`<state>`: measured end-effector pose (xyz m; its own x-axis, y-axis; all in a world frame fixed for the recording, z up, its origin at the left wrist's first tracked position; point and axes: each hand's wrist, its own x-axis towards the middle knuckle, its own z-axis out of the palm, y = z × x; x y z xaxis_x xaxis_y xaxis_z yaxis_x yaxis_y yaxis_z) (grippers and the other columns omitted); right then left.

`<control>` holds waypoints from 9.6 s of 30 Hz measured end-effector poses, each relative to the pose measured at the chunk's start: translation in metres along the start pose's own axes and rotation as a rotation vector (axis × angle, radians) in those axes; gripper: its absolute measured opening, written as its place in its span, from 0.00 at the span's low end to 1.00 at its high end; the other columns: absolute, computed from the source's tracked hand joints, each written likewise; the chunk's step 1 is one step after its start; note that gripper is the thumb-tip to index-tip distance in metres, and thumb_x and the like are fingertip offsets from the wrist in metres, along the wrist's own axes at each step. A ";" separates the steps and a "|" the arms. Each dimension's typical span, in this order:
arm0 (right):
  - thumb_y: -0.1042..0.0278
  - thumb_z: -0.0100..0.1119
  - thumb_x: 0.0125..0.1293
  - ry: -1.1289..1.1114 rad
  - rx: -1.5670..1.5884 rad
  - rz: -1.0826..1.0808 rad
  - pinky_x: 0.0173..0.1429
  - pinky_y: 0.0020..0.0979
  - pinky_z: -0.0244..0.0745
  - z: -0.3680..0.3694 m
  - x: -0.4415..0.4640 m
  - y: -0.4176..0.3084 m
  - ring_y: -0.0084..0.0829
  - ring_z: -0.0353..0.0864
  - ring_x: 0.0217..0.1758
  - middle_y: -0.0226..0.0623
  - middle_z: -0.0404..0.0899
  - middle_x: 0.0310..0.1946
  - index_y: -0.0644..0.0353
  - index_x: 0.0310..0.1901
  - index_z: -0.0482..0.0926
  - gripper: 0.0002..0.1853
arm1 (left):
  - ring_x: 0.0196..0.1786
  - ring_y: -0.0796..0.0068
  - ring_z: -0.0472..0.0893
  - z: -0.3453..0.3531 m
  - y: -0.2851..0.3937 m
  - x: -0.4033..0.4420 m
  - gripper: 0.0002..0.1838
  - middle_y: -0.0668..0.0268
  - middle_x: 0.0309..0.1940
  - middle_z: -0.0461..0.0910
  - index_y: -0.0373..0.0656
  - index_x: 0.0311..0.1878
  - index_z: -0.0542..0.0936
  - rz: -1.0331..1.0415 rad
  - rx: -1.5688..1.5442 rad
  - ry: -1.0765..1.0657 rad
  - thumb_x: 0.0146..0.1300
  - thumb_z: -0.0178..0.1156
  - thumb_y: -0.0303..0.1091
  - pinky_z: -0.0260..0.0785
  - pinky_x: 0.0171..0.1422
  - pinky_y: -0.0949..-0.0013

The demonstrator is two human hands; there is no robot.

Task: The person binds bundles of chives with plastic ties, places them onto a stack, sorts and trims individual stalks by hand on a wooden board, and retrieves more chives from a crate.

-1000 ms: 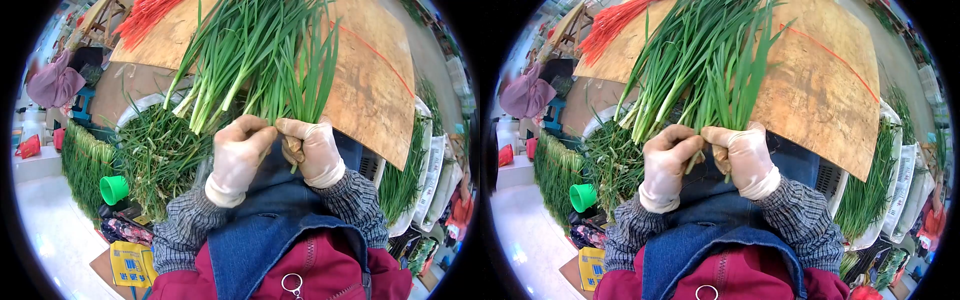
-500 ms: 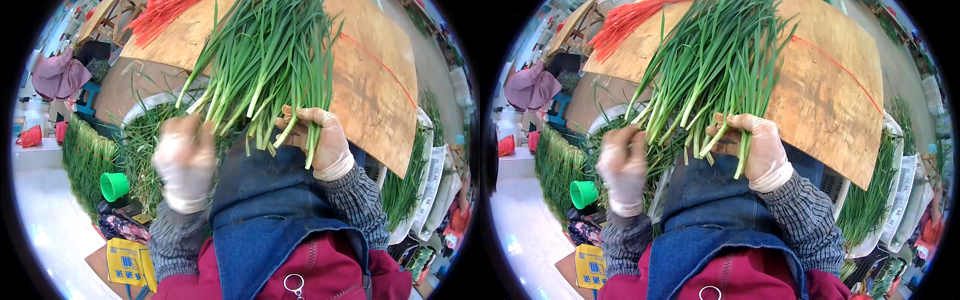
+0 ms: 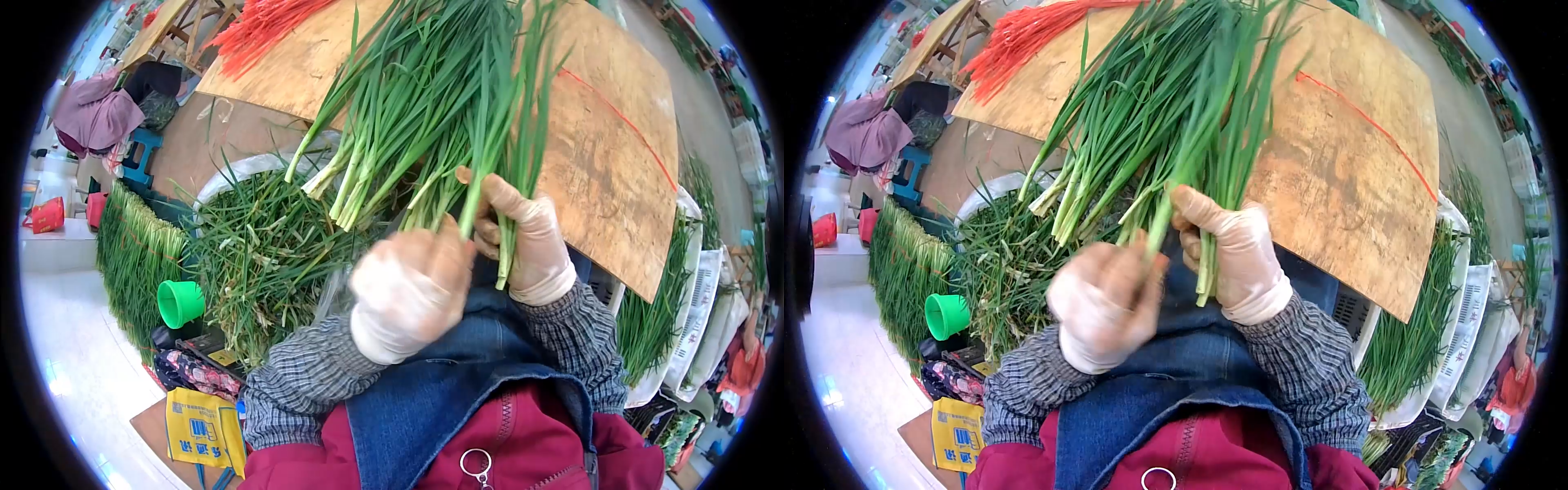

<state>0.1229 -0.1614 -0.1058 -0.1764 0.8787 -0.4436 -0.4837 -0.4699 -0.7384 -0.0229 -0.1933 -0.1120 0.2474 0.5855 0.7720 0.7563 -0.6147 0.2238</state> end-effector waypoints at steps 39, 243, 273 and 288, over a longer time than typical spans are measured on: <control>0.72 0.59 0.57 0.026 -0.011 0.043 0.14 0.19 0.53 0.016 0.021 -0.005 0.15 0.60 0.12 0.28 0.69 0.18 0.64 0.29 0.75 0.06 | 0.26 0.57 0.77 0.006 -0.034 0.012 0.03 0.60 0.23 0.76 0.41 0.27 0.76 -0.423 -0.282 -0.262 0.51 0.60 0.28 0.69 0.29 0.62; 0.80 0.52 0.54 0.187 -0.220 -0.181 0.21 0.28 0.76 -0.001 0.041 -0.037 0.30 0.77 0.21 0.45 0.77 0.25 0.74 0.36 0.73 0.08 | 0.41 0.56 0.78 -0.144 -0.152 -0.165 0.18 0.54 0.38 0.79 0.42 0.49 0.76 -0.930 1.006 -0.915 0.59 0.55 0.43 0.65 0.50 0.56; 0.69 0.54 0.46 -0.494 -1.892 -1.465 0.43 0.34 0.68 0.104 0.162 -0.013 0.33 0.73 0.46 0.29 0.77 0.32 0.56 0.27 0.79 0.06 | 0.38 0.60 0.74 -0.014 -0.153 0.016 0.12 0.60 0.33 0.77 0.39 0.38 0.77 -0.365 0.425 -0.453 0.49 0.64 0.29 0.65 0.45 0.60; 0.66 0.59 0.58 0.015 -0.708 0.017 0.21 0.19 0.59 0.058 0.059 -0.031 0.18 0.68 0.18 0.34 0.76 0.21 0.69 0.34 0.80 0.12 | 0.21 0.85 0.68 -0.017 -0.073 0.013 0.08 0.61 0.29 0.80 0.34 0.34 0.76 -1.536 -1.230 -0.091 0.61 0.55 0.31 0.56 0.23 0.83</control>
<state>0.0783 -0.0904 -0.0794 -0.1649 0.8720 -0.4608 0.1940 -0.4294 -0.8820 -0.0852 -0.1501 -0.1079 -0.0400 0.8863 -0.4614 -0.4225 0.4035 0.8116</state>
